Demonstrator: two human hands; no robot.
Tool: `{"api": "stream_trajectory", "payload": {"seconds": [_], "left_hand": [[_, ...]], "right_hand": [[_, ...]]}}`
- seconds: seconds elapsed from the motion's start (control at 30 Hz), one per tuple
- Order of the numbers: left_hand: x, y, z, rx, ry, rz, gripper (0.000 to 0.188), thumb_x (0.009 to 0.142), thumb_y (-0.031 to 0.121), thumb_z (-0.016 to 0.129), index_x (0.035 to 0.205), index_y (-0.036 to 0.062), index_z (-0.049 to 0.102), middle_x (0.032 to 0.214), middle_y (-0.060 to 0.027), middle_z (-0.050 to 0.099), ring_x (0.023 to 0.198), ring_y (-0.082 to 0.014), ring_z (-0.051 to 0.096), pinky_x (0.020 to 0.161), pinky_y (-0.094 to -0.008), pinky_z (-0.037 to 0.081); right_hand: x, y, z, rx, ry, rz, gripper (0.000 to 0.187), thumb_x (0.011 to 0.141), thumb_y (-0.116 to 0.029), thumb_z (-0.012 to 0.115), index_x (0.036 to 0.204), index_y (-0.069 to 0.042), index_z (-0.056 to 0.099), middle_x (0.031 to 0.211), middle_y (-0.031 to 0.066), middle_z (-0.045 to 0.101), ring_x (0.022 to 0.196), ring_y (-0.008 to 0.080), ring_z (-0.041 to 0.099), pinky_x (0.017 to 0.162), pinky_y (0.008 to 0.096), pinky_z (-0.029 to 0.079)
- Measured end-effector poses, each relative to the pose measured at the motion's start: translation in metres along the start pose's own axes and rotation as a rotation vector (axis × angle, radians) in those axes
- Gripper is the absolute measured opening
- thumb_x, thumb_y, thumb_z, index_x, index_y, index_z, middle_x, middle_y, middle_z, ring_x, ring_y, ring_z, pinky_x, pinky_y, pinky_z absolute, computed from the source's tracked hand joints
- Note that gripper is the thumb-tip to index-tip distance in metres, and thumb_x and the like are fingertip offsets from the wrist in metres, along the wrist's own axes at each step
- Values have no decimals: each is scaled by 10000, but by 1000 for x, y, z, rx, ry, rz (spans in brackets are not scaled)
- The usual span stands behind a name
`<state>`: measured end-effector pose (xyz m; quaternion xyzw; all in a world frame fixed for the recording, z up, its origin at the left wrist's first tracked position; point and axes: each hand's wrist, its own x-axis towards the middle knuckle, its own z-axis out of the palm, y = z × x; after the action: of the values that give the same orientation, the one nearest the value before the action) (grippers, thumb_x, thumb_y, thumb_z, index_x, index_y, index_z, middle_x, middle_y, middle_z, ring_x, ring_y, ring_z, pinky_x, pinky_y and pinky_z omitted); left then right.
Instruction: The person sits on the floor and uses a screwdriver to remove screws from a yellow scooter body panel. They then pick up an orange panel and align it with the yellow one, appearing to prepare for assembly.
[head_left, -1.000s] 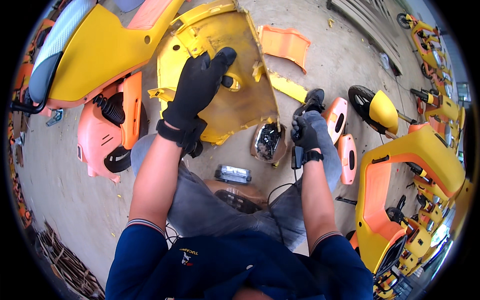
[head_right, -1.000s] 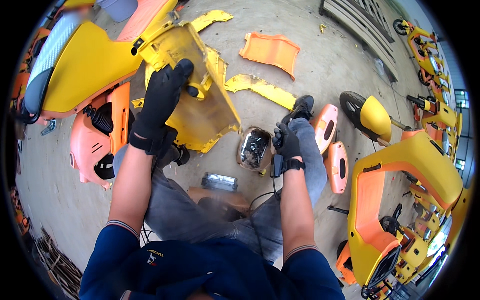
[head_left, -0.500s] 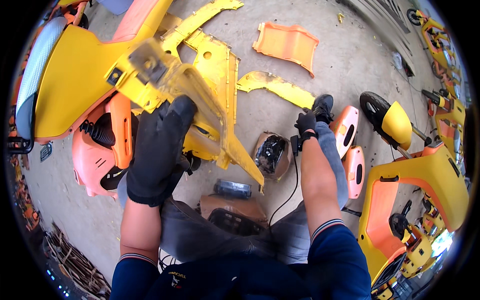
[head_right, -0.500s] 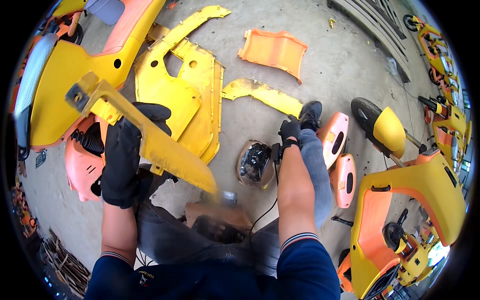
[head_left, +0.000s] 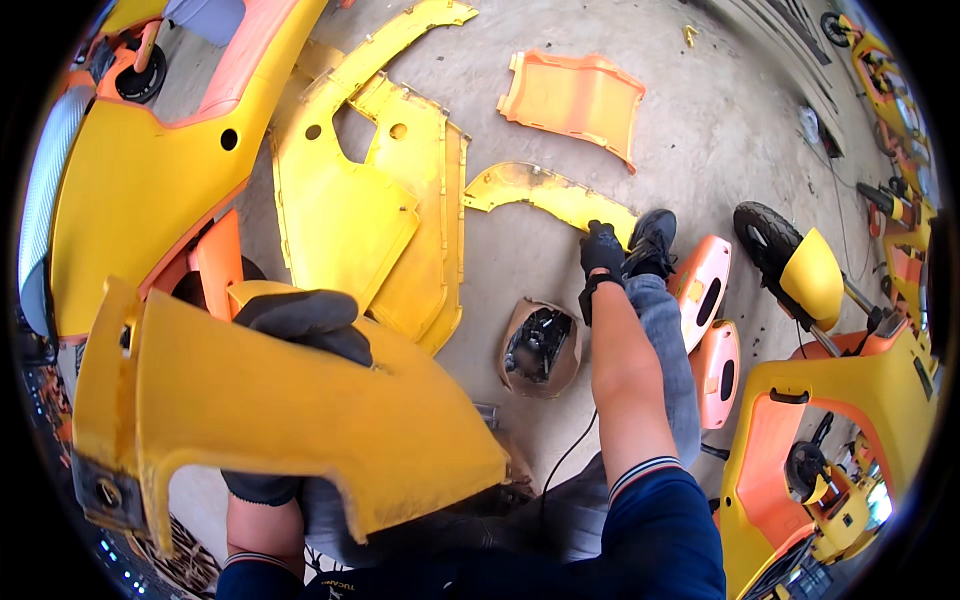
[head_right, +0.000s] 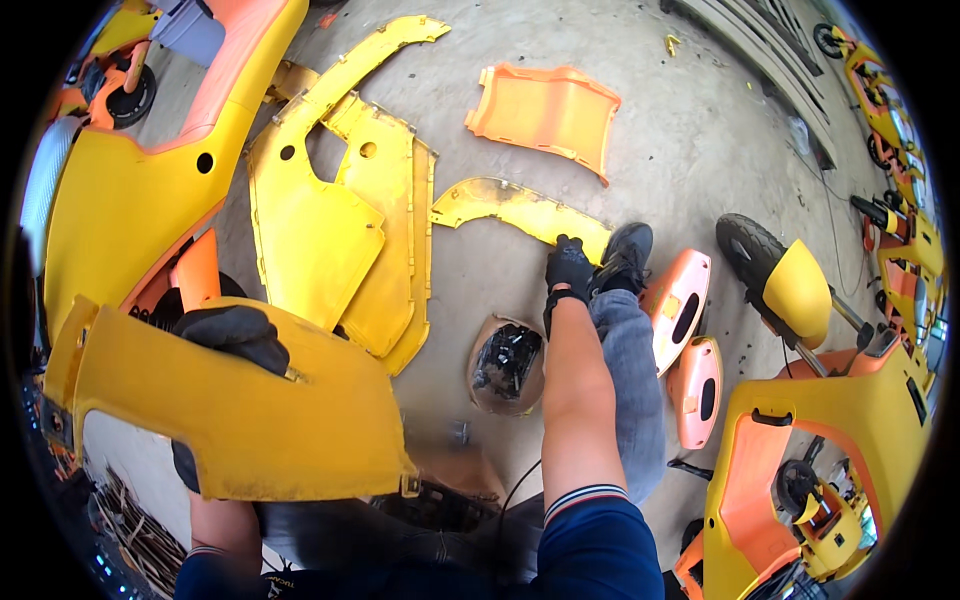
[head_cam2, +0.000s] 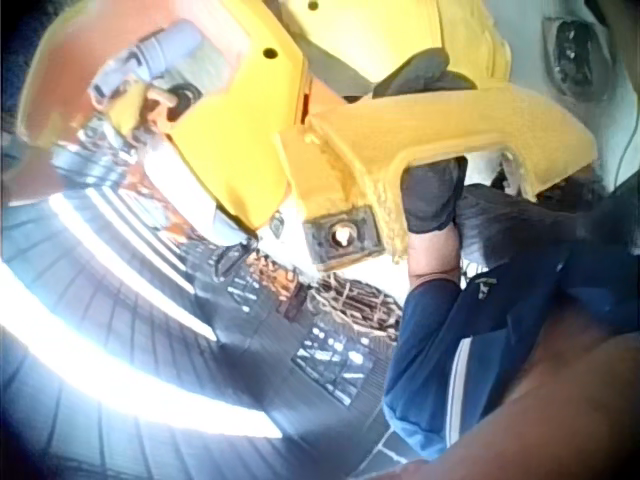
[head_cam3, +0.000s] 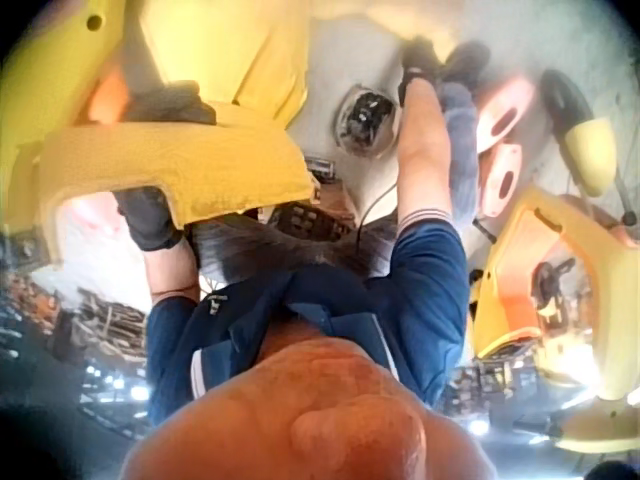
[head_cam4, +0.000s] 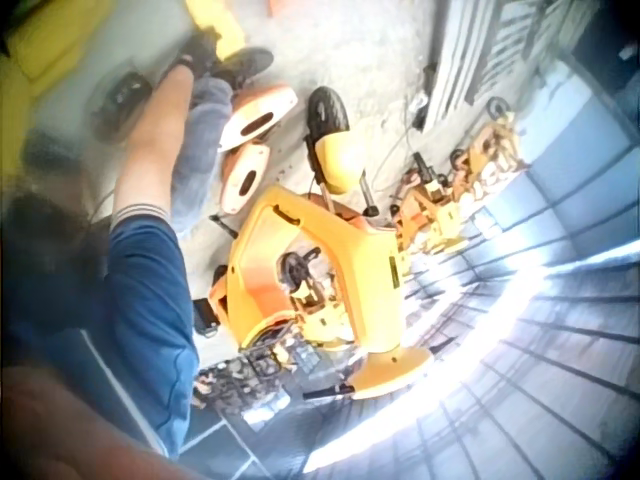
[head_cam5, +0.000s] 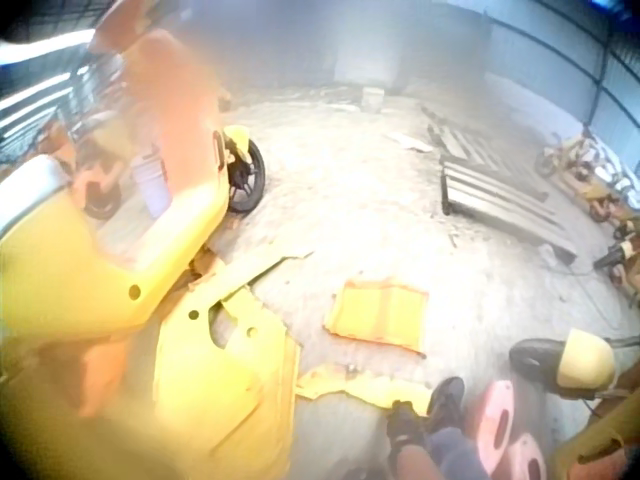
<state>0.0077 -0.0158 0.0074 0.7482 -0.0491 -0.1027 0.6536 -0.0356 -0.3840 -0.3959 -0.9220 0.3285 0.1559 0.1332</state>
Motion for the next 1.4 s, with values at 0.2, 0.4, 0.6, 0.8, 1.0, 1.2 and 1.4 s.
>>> {"api": "stream_trajectory", "payload": {"seconds": [0.2,0.4,0.6,0.8,1.0,1.2,1.4], "left_hand": [[15,-19,-26,-287,-149,12,445,981,318,477,1075,-108,561,795,-189,632,675,-237,612,655,-335,530],[5,-4,-20,-297,-139,-138,416,985,271,473,1137,-111,540,872,-187,630,725,-220,618,673,-318,540],[7,-7,-4,85,-4,165,487,953,305,553,1199,-114,526,816,-146,635,702,-172,607,752,-319,523],[-9,5,-15,-267,-109,-89,705,869,493,655,1252,-80,506,945,-144,651,797,-177,630,716,-293,525],[-13,11,-10,-307,-383,-283,440,889,150,651,1287,30,508,1151,-75,616,949,-141,627,829,-314,523],[-26,10,12,-299,-612,-158,450,896,160,662,1289,17,493,1125,-55,629,1005,-124,596,872,-287,493],[-28,-2,16,-274,-566,-34,499,893,211,678,1303,4,483,1134,-74,635,1009,-138,604,870,-300,501]], "right_hand": [[7,-4,23,-131,60,-48,185,908,-168,506,1068,-119,584,1055,177,596,940,340,652,766,444,536],[11,1,36,-111,245,-270,142,897,-165,479,936,-118,607,904,135,612,789,315,667,662,440,539],[-3,-16,-2,40,193,-255,146,857,-171,556,988,-110,575,941,150,618,791,351,655,681,455,528],[-56,-50,-87,846,-125,-150,198,828,-219,672,774,-45,593,644,93,577,538,203,588,515,340,497],[-163,-108,-210,1207,-107,-263,199,874,-189,684,796,-62,552,626,-12,511,491,68,473,457,238,405],[-268,-149,-240,954,257,-656,158,854,-144,663,887,-22,568,777,122,601,683,238,575,631,327,455],[-324,-163,-236,2020,-450,-260,341,954,-98,536,1285,-14,528,1194,125,611,1042,240,625,877,316,515]]}}
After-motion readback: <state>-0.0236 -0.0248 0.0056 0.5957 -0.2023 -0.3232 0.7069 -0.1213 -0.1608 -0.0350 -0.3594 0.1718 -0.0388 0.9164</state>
